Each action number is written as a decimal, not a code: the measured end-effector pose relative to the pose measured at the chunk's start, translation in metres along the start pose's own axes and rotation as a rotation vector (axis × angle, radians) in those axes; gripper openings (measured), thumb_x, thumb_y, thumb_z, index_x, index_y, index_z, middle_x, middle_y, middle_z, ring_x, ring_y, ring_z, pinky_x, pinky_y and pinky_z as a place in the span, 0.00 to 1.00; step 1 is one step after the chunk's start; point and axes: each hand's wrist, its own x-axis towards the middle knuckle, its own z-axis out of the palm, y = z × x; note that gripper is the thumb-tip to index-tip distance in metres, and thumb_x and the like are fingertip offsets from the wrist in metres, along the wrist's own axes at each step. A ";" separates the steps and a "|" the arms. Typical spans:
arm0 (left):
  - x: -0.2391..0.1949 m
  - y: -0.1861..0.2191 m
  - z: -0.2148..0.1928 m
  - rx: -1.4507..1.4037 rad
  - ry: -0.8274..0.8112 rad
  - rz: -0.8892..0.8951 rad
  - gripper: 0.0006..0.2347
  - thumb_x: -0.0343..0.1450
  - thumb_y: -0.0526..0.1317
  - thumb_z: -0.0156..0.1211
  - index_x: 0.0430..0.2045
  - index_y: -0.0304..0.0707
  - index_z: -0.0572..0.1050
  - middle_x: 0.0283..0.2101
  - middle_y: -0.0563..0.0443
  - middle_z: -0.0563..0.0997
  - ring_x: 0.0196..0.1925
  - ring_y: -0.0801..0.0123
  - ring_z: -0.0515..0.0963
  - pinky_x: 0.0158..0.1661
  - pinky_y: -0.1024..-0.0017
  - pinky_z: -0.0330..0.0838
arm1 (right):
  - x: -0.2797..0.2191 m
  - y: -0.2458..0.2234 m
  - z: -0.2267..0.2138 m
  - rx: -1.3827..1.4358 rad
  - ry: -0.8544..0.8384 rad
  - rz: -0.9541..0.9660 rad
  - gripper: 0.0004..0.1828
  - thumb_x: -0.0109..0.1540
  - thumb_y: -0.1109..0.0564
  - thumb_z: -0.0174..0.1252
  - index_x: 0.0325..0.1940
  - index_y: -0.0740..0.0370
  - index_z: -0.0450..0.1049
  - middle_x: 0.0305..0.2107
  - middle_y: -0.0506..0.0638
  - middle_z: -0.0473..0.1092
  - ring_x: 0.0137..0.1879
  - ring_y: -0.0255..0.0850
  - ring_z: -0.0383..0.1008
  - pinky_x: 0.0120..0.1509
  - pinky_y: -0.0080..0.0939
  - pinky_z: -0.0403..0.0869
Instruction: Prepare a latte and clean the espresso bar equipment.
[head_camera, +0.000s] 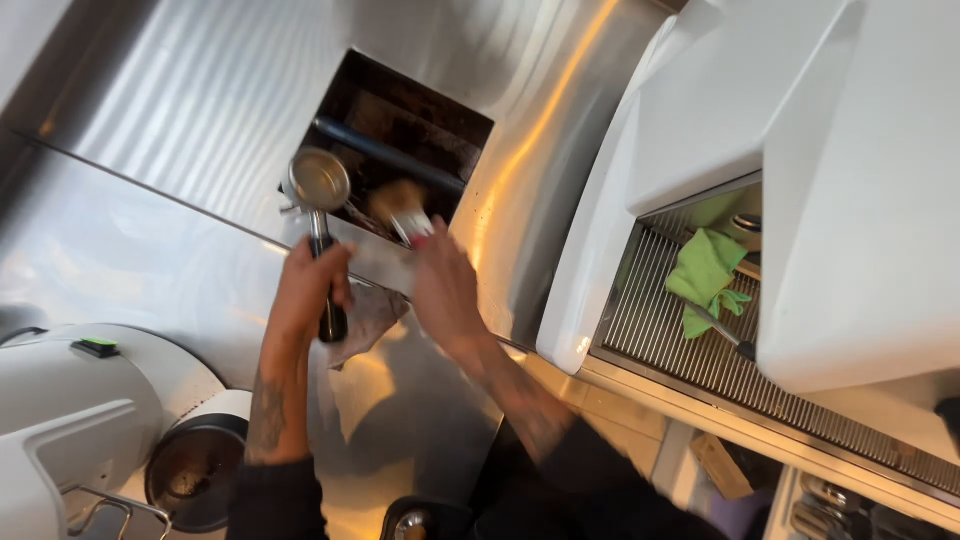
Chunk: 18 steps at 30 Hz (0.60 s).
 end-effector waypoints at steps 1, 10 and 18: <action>-0.017 0.002 -0.004 -0.187 -0.126 -0.031 0.06 0.71 0.35 0.59 0.28 0.36 0.68 0.16 0.55 0.67 0.13 0.73 0.65 0.17 0.70 0.65 | -0.034 0.013 0.009 -0.083 0.138 -0.113 0.27 0.49 0.68 0.53 0.54 0.74 0.71 0.60 0.70 0.64 0.65 0.64 0.66 0.64 0.57 0.68; -0.208 -0.001 0.054 -0.547 -0.351 -0.257 0.07 0.70 0.36 0.60 0.28 0.40 0.65 0.12 0.58 0.62 0.08 0.76 0.61 0.11 0.72 0.58 | -0.175 0.046 -0.037 -0.313 0.421 -0.248 0.36 0.52 0.52 0.59 0.62 0.69 0.62 0.51 0.65 0.67 0.58 0.61 0.70 0.53 0.58 0.72; -0.279 -0.056 0.122 -0.665 -0.854 -0.423 0.08 0.74 0.38 0.55 0.30 0.38 0.64 0.14 0.55 0.62 0.09 0.73 0.59 0.12 0.71 0.58 | -0.325 0.148 -0.184 -0.084 0.616 -0.331 0.13 0.63 0.62 0.63 0.53 0.63 0.74 0.29 0.51 0.75 0.32 0.46 0.76 0.35 0.46 0.73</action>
